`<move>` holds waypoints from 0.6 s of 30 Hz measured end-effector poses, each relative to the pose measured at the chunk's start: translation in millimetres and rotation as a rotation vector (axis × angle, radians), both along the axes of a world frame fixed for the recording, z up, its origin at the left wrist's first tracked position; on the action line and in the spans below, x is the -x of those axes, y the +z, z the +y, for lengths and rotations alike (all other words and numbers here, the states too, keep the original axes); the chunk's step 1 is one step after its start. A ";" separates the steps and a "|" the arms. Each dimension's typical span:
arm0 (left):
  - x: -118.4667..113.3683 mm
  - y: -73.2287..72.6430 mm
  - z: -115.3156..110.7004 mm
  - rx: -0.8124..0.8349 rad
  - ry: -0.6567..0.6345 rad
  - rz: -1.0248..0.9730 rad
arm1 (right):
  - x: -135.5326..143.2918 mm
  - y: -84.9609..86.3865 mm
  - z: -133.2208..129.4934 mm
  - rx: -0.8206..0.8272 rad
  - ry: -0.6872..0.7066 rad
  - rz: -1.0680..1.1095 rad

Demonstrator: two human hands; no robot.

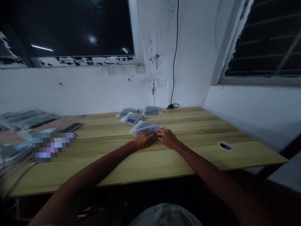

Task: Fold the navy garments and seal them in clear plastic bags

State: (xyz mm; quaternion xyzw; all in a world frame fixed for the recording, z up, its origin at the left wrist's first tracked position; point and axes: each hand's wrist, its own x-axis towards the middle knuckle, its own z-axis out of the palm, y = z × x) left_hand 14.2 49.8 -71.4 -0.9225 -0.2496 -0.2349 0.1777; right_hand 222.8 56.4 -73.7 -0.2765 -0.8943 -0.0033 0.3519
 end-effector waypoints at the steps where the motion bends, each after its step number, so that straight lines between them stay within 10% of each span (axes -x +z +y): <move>1: -0.5 0.9 -0.7 -0.007 -0.003 0.001 | 0.2 1.5 -0.4 0.014 0.002 0.014; 18: -7.7 1.5 -5.7 0.046 0.072 0.026 | -6.7 15.1 -4.0 0.074 -0.004 0.026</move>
